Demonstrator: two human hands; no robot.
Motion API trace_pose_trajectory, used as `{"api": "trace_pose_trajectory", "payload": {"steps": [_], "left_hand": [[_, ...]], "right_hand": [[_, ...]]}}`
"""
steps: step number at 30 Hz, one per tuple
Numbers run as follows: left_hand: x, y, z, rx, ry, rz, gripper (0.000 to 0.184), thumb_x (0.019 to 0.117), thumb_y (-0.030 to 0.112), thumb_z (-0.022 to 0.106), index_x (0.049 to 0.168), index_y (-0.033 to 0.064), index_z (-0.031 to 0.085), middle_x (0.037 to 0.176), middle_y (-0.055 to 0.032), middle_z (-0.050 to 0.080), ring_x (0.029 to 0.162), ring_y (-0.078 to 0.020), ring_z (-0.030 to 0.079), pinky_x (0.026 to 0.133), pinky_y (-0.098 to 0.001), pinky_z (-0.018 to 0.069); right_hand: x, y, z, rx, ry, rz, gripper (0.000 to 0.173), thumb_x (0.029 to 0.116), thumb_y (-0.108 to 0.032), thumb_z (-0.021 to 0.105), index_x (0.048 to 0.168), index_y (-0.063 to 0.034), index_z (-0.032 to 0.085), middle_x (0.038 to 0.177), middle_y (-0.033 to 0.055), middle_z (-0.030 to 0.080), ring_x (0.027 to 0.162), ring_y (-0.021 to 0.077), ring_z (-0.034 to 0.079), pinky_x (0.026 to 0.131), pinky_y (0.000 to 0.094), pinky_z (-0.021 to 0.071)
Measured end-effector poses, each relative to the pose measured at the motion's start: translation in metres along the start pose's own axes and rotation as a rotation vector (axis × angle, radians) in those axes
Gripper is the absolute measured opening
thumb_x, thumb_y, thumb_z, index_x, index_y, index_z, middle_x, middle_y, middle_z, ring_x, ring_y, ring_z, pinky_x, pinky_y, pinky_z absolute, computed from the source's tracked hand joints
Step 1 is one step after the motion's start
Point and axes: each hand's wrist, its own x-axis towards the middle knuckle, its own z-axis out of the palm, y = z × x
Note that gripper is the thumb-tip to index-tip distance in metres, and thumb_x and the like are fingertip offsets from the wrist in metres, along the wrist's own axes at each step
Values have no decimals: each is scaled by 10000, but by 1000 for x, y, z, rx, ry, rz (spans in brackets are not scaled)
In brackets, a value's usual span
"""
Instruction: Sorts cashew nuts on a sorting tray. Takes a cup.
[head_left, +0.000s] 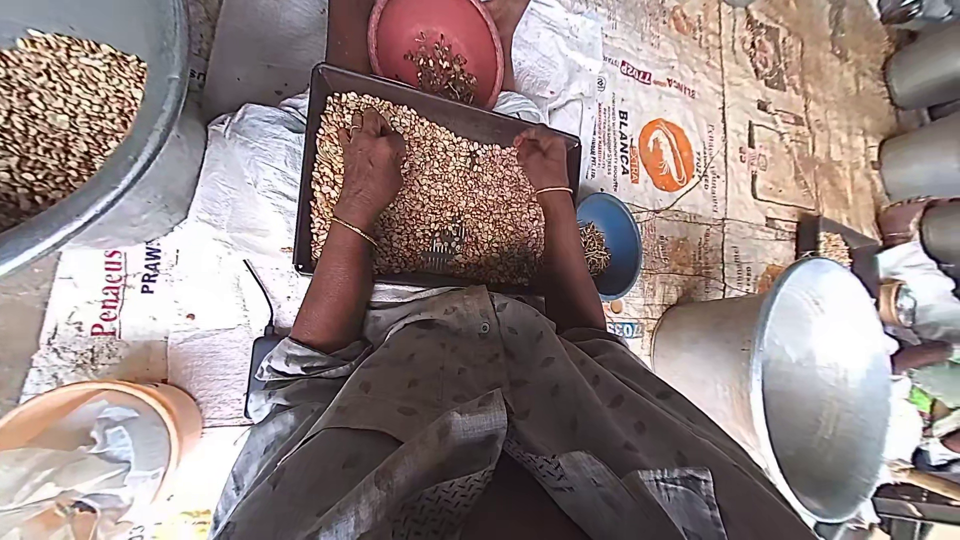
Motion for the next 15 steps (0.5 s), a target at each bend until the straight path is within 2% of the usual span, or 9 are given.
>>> {"api": "trace_pose_trajectory", "payload": {"steps": [3,5,7,8,9,10,12,13,15], "left_hand": [[0,-1,0,-2,7,5,194,946,-10,561,1059,-21,719,1310,-294,564,1308,-517,474,1072,-732,305],[0,-1,0,-5,8,4,191,943,-13,562,1054,-24,717,1305,-294,562,1299,-516,478,1070,-729,309],[-1,1,-1,-10,9,10,195,942,-16,562,1060,-29,717,1305,-298,562,1296,-518,481,1073,-732,304],[-1,2,-1,-11,4,13,194,945,-16,562,1064,-34,714,1307,-305,558,1297,-523,479,1066,-737,307],[-1,1,-1,-11,6,18,193,946,-13,559,1061,-34,714,1305,-309,558,1293,-524,480,1055,-734,313],[-1,1,-1,-13,8,21,191,948,-12,559,1057,-34,714,1305,-309,558,1293,-522,478,1053,-731,314],[0,0,1,-6,17,23,195,952,-9,552,1056,-24,717,1306,-301,557,1297,-515,478,1062,-725,318],[0,-1,2,-12,19,18,198,954,-10,547,1055,-20,717,1304,-295,555,1298,-506,474,1072,-716,310],[-1,-1,2,-20,20,8,198,955,-15,545,1055,-19,716,1305,-290,556,1304,-505,470,1084,-722,295]], "right_hand": [[-13,2,-59,10,222,-1,223,1045,-159,484,1044,12,628,753,-7,575,608,50,529,615,266,486],[-25,6,-101,-220,350,45,308,1086,-249,420,1035,-12,610,737,5,589,616,101,597,623,316,532],[-37,6,-138,-481,355,180,367,1066,-262,423,1143,31,630,984,152,710,910,242,714,853,434,560],[-42,2,-150,-548,303,249,389,1047,-232,455,1253,66,599,1180,247,679,1124,347,668,994,513,487],[-44,1,-157,-558,254,281,423,1028,-202,497,1343,72,558,1330,281,616,1262,388,598,1082,532,434],[-45,3,-155,-522,251,251,420,1014,-174,528,1354,70,560,1353,274,609,1272,372,595,1091,502,439],[-42,14,-132,-279,276,46,271,1013,-125,537,1170,63,651,1108,185,707,993,228,700,898,377,557],[-39,17,-114,-98,199,-44,218,1014,-86,507,1104,57,645,1035,140,719,904,173,724,826,343,607],[-30,21,-76,46,-28,-149,217,1025,-51,496,1113,66,656,1055,145,718,917,175,728,843,354,618]]}}
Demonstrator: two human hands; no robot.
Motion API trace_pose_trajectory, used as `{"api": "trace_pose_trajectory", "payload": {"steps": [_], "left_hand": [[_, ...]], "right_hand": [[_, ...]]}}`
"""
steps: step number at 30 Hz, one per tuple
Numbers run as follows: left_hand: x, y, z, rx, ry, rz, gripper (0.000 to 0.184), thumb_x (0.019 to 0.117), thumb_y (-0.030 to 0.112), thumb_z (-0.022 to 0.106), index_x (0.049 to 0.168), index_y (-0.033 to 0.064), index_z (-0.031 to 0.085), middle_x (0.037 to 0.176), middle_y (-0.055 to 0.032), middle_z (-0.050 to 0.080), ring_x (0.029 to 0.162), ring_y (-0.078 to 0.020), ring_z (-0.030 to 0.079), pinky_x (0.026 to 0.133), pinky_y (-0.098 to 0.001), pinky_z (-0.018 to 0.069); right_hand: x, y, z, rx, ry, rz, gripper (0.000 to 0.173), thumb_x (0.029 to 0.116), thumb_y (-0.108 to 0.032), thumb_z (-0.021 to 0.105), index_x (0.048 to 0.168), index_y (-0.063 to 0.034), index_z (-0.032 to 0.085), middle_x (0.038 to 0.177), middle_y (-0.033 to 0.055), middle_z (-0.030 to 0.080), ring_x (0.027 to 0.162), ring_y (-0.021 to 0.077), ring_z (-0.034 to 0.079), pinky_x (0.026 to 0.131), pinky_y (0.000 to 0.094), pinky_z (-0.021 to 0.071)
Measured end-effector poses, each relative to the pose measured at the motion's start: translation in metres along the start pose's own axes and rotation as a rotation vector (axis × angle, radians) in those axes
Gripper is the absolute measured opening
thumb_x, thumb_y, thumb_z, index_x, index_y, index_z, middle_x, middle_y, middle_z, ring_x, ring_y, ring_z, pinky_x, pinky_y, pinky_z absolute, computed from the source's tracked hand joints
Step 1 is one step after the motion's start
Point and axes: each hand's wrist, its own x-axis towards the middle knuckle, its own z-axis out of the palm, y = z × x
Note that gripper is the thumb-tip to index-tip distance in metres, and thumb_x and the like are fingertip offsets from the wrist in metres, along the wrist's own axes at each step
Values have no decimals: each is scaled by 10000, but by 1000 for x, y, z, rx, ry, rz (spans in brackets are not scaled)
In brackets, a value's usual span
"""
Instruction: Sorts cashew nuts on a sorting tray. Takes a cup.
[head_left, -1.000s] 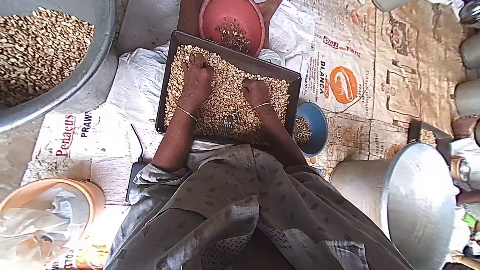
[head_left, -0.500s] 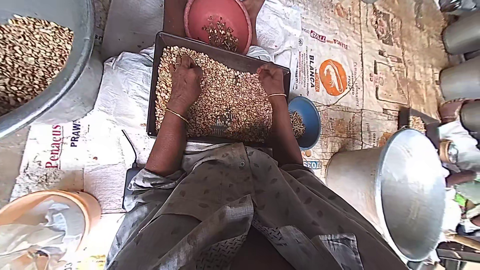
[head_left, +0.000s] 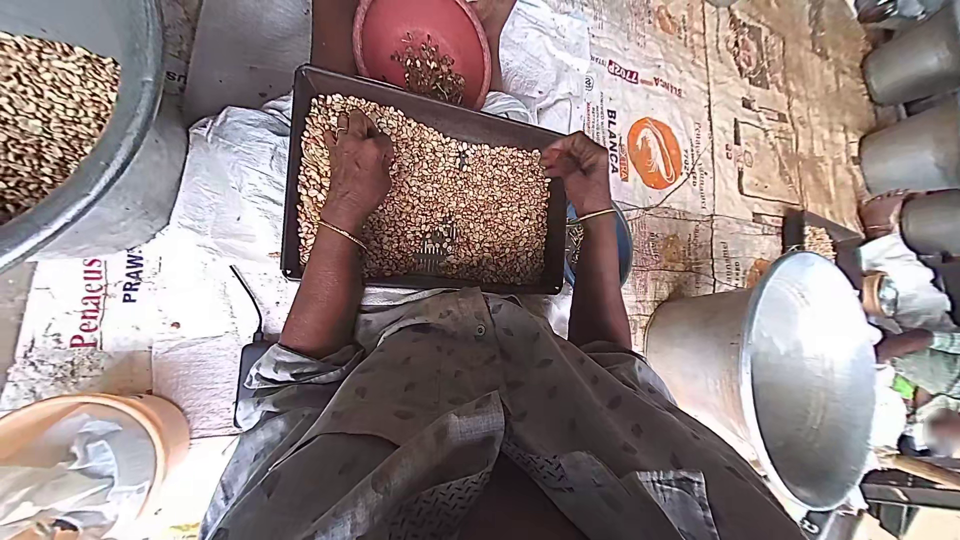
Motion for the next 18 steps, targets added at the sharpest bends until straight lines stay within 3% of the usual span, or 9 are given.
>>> {"api": "trace_pose_trajectory", "payload": {"steps": [2,4,5,9,15,18], "left_hand": [[0,0,-1,5,-3,-1,200,963,-5,543,1064,-20,716,1314,-287,558,1315,-504,466,1088,-727,289],[0,-1,-1,9,-7,1,202,970,5,541,1069,-23,715,1308,-284,563,1317,-501,467,1087,-724,293],[1,-1,-1,13,-8,2,203,970,7,543,1071,-20,717,1304,-283,566,1311,-501,470,1081,-723,299],[2,-1,-1,13,-3,2,196,962,4,549,1059,-19,718,1308,-284,563,1309,-501,472,1074,-722,304],[0,6,0,47,21,12,211,976,13,529,1076,-50,705,1318,-297,558,1307,-514,474,1061,-731,304],[-3,21,3,63,64,65,236,984,32,507,1083,-49,705,1287,-291,581,1248,-509,516,1019,-710,331]], "right_hand": [[8,3,30,-218,-127,-41,257,1019,-49,512,1153,39,714,1125,181,729,1016,243,714,946,395,562],[14,4,49,-500,-212,7,292,1008,-59,526,1200,-27,743,1225,208,707,1187,358,657,1078,500,470],[16,6,55,-590,-235,45,295,1014,-76,532,1221,-50,740,1254,221,685,1218,390,631,1092,528,451],[18,7,64,-652,-202,117,284,1000,-73,567,1235,-29,720,1292,246,652,1228,414,618,1082,535,461],[17,10,66,-619,-150,121,230,980,-72,581,1139,35,709,1240,245,671,1222,404,622,1075,535,463],[18,9,67,-634,-144,131,241,1000,-84,544,1151,27,695,1261,246,658,1234,409,615,1075,537,462]]}}
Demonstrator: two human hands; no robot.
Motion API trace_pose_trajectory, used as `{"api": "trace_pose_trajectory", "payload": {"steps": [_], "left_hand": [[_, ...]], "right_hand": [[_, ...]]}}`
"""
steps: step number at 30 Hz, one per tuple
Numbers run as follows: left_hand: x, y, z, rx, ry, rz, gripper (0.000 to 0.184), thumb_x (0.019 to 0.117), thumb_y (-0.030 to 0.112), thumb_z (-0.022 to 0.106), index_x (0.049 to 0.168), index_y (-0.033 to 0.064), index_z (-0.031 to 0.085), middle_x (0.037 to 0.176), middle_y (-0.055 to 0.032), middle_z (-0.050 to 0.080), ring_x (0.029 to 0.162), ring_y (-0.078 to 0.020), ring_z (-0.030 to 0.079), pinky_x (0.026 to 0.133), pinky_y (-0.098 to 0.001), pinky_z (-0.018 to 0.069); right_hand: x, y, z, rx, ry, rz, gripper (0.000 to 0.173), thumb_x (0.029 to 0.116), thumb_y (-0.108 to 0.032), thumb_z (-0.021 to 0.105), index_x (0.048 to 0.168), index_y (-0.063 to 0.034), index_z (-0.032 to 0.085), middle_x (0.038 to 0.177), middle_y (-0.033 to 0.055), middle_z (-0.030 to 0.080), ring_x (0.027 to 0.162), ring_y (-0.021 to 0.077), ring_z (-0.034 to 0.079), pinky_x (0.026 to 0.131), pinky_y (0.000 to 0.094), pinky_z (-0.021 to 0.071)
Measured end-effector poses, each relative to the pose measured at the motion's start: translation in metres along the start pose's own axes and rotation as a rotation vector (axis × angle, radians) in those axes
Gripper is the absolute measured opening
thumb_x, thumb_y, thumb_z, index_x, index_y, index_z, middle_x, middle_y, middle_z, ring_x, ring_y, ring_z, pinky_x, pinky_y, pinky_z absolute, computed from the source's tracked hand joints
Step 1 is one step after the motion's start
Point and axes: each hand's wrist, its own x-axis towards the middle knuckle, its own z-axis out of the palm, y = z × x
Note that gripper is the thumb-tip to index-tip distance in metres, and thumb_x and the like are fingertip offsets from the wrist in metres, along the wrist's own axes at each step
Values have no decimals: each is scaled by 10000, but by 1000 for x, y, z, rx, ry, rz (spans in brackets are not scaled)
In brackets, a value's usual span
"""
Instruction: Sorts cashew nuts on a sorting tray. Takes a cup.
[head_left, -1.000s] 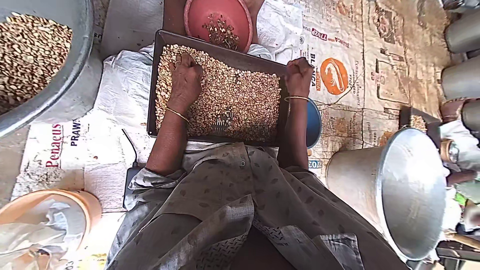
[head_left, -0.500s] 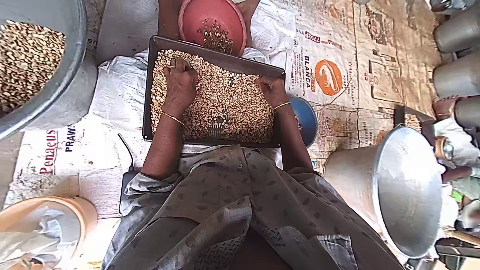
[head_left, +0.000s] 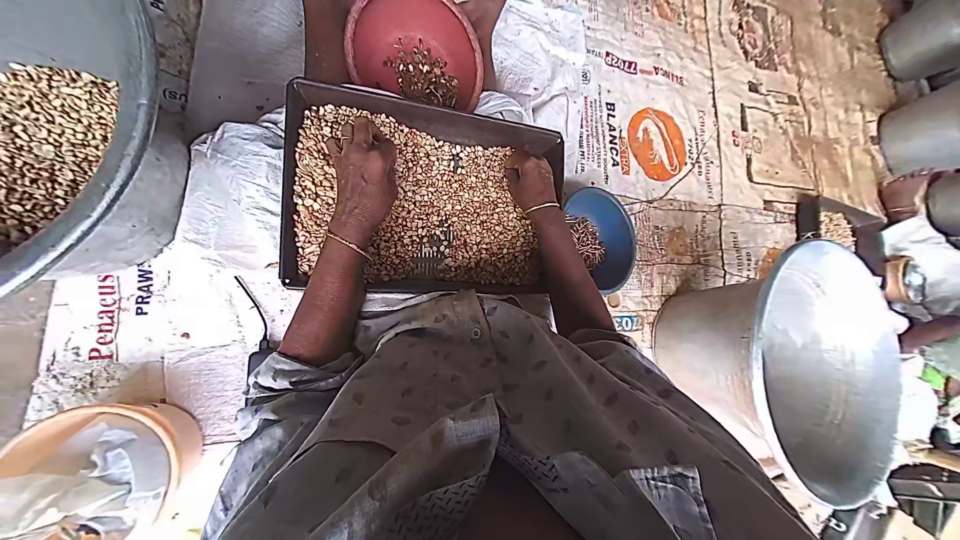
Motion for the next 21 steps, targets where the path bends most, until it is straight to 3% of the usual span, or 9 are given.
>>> {"api": "trace_pose_trajectory", "payload": {"steps": [3,6,9,11,13,16,19,21], "left_hand": [[-2,30,1,-120,-81,96,239,985,28,529,1137,-31,704,1248,-277,610,1226,-484,539,1040,-661,364],[0,63,9,-249,-262,226,275,979,18,563,1224,-9,686,1231,-264,623,1209,-451,569,1054,-576,441],[3,90,25,-289,-487,354,400,983,7,567,1369,76,645,1346,-226,572,1259,-400,552,1081,-527,453],[7,100,43,-261,-601,413,430,989,23,568,1403,118,634,1401,-202,541,1308,-372,519,1114,-490,432],[10,103,60,-240,-639,435,349,991,20,573,1320,75,673,1391,-214,554,1305,-383,530,1111,-496,435],[10,97,79,-318,-581,401,239,993,4,547,1162,11,716,1303,-228,584,1259,-376,549,1096,-492,439],[7,89,85,-379,-547,366,214,989,7,550,1111,-5,726,1274,-238,596,1258,-377,549,1098,-486,439],[6,87,85,-401,-548,341,197,985,7,561,1080,-10,733,1229,-221,596,1195,-346,570,1063,-459,457]], "right_hand": [[-3,8,-6,199,83,14,256,1013,-78,533,1173,51,686,1194,244,692,1141,365,668,1046,497,489],[-16,22,-15,547,210,23,186,997,-35,539,1095,68,659,974,159,727,823,223,739,795,386,624],[-41,19,-28,686,58,61,197,1013,-20,505,1153,68,612,934,132,710,718,175,723,701,356,639],[-56,16,-31,523,-76,32,267,1004,-37,519,1227,58,632,970,167,718,735,218,720,731,400,623],[-68,15,-27,388,-82,-14,281,996,-48,521,1212,47,674,994,202,728,803,296,724,798,483,593],[-84,15,-19,307,-11,-12,214,995,-92,589,1142,18,698,996,193,739,841,329,738,818,523,596],[-99,15,-15,212,-14,23,249,994,-109,594,1192,-31,724,1064,193,751,1007,385,723,920,580,547],[-104,14,-13,165,-32,43,274,997,-101,574,1226,-52,715,1073,203,747,1020,406,717,911,598,539]]}}
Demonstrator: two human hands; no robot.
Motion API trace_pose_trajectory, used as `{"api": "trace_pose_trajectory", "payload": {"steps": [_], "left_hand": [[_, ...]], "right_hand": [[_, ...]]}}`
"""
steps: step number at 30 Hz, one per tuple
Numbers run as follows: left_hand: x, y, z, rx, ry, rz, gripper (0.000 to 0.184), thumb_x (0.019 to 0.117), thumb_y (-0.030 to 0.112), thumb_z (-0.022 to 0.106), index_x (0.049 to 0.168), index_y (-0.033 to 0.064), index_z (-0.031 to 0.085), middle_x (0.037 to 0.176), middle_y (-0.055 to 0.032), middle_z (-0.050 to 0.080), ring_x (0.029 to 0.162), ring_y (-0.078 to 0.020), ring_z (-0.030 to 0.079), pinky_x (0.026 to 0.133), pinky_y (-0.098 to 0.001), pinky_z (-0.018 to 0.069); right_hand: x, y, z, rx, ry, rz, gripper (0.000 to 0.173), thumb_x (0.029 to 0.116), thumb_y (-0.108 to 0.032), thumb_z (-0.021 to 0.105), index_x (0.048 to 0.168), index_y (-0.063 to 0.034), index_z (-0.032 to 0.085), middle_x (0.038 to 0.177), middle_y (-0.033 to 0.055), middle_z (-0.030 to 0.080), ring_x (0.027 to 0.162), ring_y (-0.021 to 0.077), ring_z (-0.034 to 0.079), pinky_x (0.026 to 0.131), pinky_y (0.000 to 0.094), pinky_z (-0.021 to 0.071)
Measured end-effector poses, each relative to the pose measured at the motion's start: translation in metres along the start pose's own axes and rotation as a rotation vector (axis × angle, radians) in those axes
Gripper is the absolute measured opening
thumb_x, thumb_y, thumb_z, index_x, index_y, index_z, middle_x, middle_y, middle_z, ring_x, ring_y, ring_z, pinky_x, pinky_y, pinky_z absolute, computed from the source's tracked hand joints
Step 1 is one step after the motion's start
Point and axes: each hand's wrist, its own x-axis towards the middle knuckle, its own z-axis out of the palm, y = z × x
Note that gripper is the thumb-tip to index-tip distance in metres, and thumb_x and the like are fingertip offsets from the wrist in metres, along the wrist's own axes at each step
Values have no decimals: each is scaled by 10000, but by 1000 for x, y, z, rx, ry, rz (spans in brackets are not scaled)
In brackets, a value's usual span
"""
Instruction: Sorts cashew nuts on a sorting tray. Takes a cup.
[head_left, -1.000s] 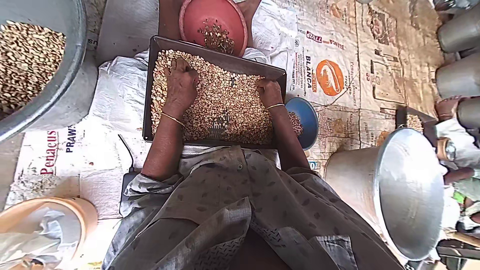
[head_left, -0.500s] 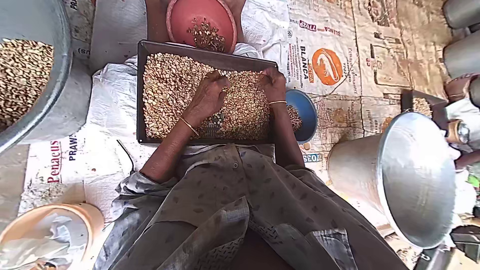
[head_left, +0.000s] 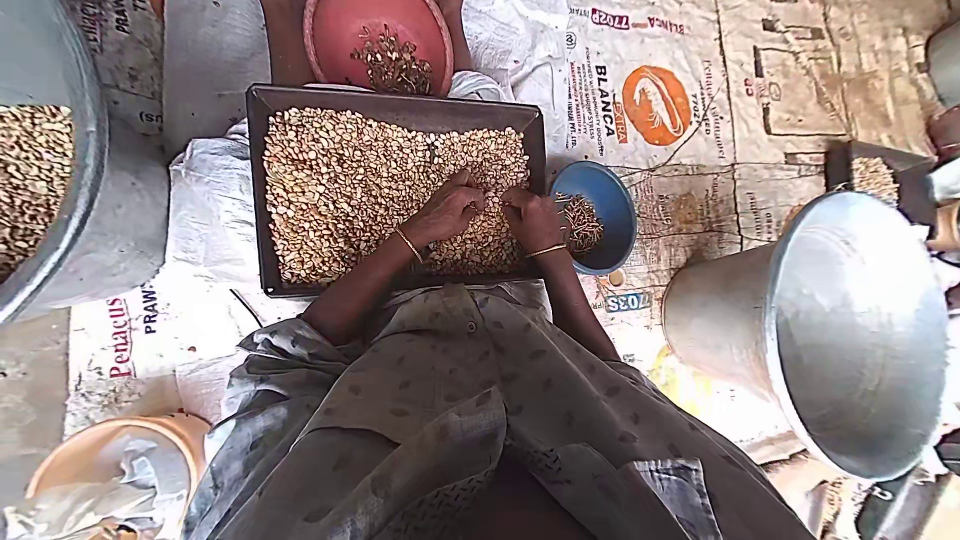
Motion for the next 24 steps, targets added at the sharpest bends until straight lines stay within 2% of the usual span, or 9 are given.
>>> {"api": "trace_pose_trajectory", "payload": {"steps": [3,5,8,12,16,20,24], "left_hand": [[-1,1,-1,-43,10,-5,170,983,20,580,1024,-18,741,1197,-213,608,1164,-319,578,1044,-430,463],[1,2,-1,-70,33,-8,161,982,41,595,994,-17,745,1199,-212,612,1168,-312,577,1045,-423,457],[7,11,-4,-60,56,-59,173,984,41,582,1002,-19,743,1220,-219,607,1189,-331,567,1057,-445,445],[25,22,-8,40,81,-121,217,997,4,520,1045,-44,726,1150,-241,642,1148,-380,601,1031,-499,464],[41,24,-3,76,87,-149,213,994,-4,526,1075,-40,720,1155,-243,641,1155,-388,607,1038,-505,467],[42,13,6,26,141,-152,222,987,-10,531,1095,-16,725,1156,-229,639,1142,-366,615,1039,-488,480],[35,2,13,-5,193,-33,194,980,34,567,1069,-20,731,1111,-225,637,1106,-363,610,1020,-473,483]], "right_hand": [[-1,-9,-3,-36,-76,63,304,1012,-97,550,1283,-60,683,1127,216,730,1068,424,698,930,607,526],[0,-13,-3,-52,-95,99,299,1018,-113,543,1279,-51,675,1132,221,725,1078,424,694,932,610,524],[0,-13,2,-81,-61,107,272,1015,-122,514,1207,-21,678,1108,233,721,1051,435,700,876,619,534],[-1,-13,6,-73,-35,98,308,1018,-109,507,1259,-33,684,1157,218,722,1088,417,696,902,601,535],[-3,-10,11,-63,37,59,238,1007,-114,518,1112,-21,711,1061,209,735,1012,410,714,838,598,545],[-9,5,14,243,221,-30,198,980,-88,580,1053,-18,750,972,154,754,904,295,730,835,512,561],[-15,14,8,369,279,-26,183,973,-81,585,1054,-4,731,911,128,737,771,194,699,739,396,567]]}}
